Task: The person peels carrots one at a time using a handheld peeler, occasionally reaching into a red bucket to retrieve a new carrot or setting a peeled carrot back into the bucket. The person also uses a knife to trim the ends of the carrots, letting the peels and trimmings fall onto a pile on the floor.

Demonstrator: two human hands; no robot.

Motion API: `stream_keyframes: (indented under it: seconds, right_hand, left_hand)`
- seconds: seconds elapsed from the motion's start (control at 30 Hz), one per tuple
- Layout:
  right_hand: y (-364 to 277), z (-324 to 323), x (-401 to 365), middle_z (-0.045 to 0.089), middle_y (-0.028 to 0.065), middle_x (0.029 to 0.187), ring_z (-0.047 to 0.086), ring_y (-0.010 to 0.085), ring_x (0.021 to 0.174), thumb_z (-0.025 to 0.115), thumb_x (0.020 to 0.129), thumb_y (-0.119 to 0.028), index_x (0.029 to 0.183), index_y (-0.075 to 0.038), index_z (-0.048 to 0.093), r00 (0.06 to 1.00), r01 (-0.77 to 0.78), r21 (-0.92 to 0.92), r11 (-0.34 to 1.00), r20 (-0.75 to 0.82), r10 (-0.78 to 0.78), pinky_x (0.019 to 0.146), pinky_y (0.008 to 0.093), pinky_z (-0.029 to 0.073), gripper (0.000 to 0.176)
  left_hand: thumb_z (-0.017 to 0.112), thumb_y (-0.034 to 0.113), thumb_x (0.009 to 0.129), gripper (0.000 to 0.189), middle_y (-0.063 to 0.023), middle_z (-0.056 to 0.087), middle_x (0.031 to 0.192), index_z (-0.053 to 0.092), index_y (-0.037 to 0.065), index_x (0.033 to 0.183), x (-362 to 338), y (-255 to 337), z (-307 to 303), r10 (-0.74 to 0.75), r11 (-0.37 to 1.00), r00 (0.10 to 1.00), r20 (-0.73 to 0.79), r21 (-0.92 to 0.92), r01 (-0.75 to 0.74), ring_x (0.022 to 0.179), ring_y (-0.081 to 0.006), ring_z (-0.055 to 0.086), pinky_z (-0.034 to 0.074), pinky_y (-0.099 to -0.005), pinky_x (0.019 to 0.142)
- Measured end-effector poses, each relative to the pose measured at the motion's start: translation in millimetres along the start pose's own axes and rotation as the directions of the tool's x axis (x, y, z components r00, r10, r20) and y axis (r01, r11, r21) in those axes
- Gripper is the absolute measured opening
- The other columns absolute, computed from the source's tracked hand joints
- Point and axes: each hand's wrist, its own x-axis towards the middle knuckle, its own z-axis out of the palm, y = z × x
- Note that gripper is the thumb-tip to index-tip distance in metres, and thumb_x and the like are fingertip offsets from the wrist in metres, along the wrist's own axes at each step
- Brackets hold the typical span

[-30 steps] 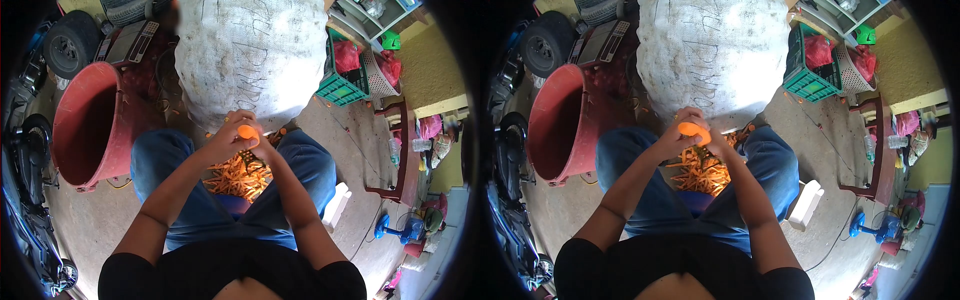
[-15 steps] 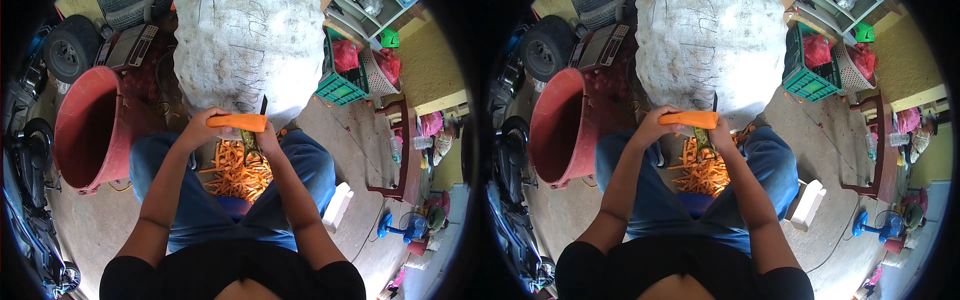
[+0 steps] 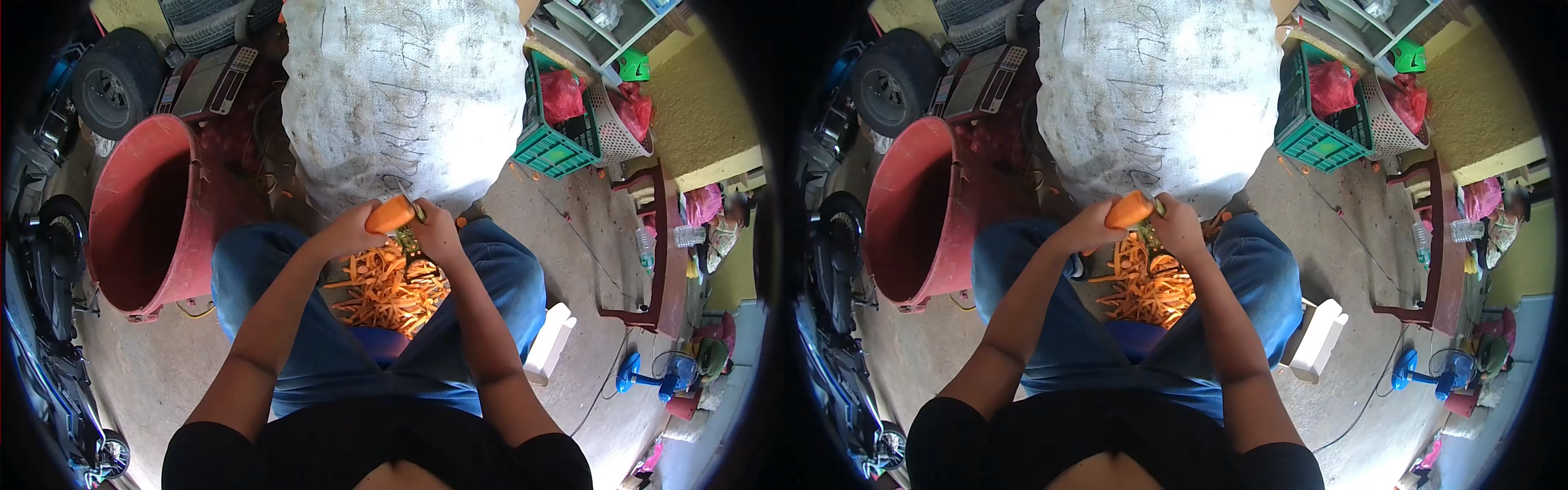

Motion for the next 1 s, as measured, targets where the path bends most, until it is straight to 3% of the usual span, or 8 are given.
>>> stream_keyframes:
  seconds: [0.07, 0.13, 0.43, 0.57, 0.63, 0.87, 0.97, 1.0]
  right_hand:
    - [-8.7, -8.0, -1.0, 0.052, 0.0221, 0.063, 0.051, 0.0389, 0.065, 0.053, 0.075, -0.022, 0.078, 0.0, 0.051, 0.988, -0.141, -0.171, 0.975, 0.031, 0.148, 0.056, 0.0422, 0.039, 0.022]
    - [-10.6, -11.2, -3.3, 0.052, 0.0218, 0.062, 0.051, 0.0387, 0.064, 0.052, 0.076, -0.024, 0.077, -0.001, 0.051, 0.994, -0.084, -0.177, 0.981, 0.054, 0.095, 0.056, 0.0427, 0.039, 0.023]
    - [-8.1, -9.3, -9.3, 0.052, 0.0185, 0.065, 0.053, 0.0345, 0.065, 0.055, 0.076, -0.021, 0.08, -0.001, 0.051, 0.994, 0.004, -0.266, 0.964, 0.104, 0.025, 0.055, 0.0379, 0.04, 0.021]
    - [-10.6, -10.0, -8.3, 0.052, 0.0193, 0.063, 0.052, 0.0363, 0.064, 0.055, 0.072, -0.019, 0.079, -0.003, 0.05, 0.996, 0.024, -0.253, 0.967, 0.092, -0.001, 0.056, 0.0414, 0.04, 0.018]
    - [-9.4, -9.1, -7.7, 0.052, 0.02, 0.062, 0.052, 0.0377, 0.063, 0.055, 0.07, -0.018, 0.079, -0.004, 0.05, 0.997, 0.032, -0.257, 0.966, 0.082, -0.011, 0.056, 0.0447, 0.04, 0.017]
    - [3.3, -1.2, -6.0, 0.052, 0.0203, 0.061, 0.052, 0.0379, 0.063, 0.054, 0.067, -0.015, 0.077, -0.003, 0.049, 0.998, 0.054, -0.241, 0.969, 0.053, -0.043, 0.056, 0.0448, 0.04, 0.016]
    - [6.7, 6.3, -4.5, 0.053, 0.0206, 0.062, 0.052, 0.0381, 0.064, 0.054, 0.067, -0.014, 0.077, -0.002, 0.049, 1.0, 0.006, -0.257, 0.966, 0.023, 0.0, 0.057, 0.0448, 0.04, 0.016]
    - [8.3, 8.6, -3.9, 0.053, 0.0211, 0.063, 0.052, 0.0384, 0.064, 0.054, 0.067, -0.014, 0.076, -0.002, 0.049, 0.999, -0.026, -0.277, 0.961, 0.014, 0.031, 0.057, 0.0448, 0.04, 0.016]
  left_hand:
    - [0.061, 0.015, 0.068, 0.042, -0.0034, 0.048, 0.072, 0.041, 0.0, 0.102, 1.4, -2.3, 0.2, 0.087, 0.995, 0.992, -0.086, -0.03, -0.09, 0.05, -0.0078, 0.047, 0.039, -0.0214, 0.045]
    - [0.062, 0.016, 0.063, 0.043, -0.01, 0.053, 0.086, 0.044, 0.0, 0.099, 2.0, 3.3, -2.8, -0.063, 0.998, 0.993, -0.101, -0.023, 0.061, 0.076, -0.0164, 0.052, 0.041, -0.0285, 0.066]
    - [0.062, 0.016, 0.063, 0.036, -0.013, 0.056, 0.076, 0.047, -0.001, 0.091, 8.5, -10.7, 2.6, 0.161, 0.985, 0.97, -0.185, 0.093, -0.146, 0.07, -0.021, 0.056, 0.042, -0.0304, 0.062]
    - [0.062, 0.016, 0.063, 0.035, -0.0135, 0.056, 0.076, 0.048, -0.001, 0.089, 5.3, -6.1, 3.5, 0.106, 0.991, 0.98, -0.169, 0.103, -0.09, 0.07, -0.0227, 0.056, 0.042, -0.0311, 0.061]
    - [0.062, 0.011, 0.067, 0.034, -0.007, 0.055, 0.076, 0.048, -0.001, 0.096, 5.9, -9.0, 2.8, 0.11, 0.982, 0.984, -0.143, 0.166, -0.086, 0.067, -0.0105, 0.051, 0.041, -0.0254, 0.061]
    - [0.061, 0.01, 0.067, 0.033, -0.0071, 0.056, 0.077, 0.048, -0.001, 0.095, -0.1, -4.9, 8.2, 0.165, 0.978, 0.981, -0.1, 0.147, -0.149, 0.068, -0.0118, 0.052, 0.042, -0.0256, 0.062]
    - [0.06, 0.012, 0.063, 0.035, -0.0124, 0.056, 0.076, 0.048, -0.002, 0.092, -1.4, -2.7, 8.2, 0.154, 0.987, 0.975, -0.161, 0.079, -0.143, 0.069, -0.0194, 0.055, 0.042, -0.0289, 0.063]
    - [0.059, 0.012, 0.065, 0.037, -0.0088, 0.055, 0.077, 0.047, -0.001, 0.097, -2.2, 0.7, 5.3, 0.122, 0.957, 0.98, -0.156, 0.279, -0.075, 0.068, -0.0158, 0.053, 0.042, -0.0274, 0.061]
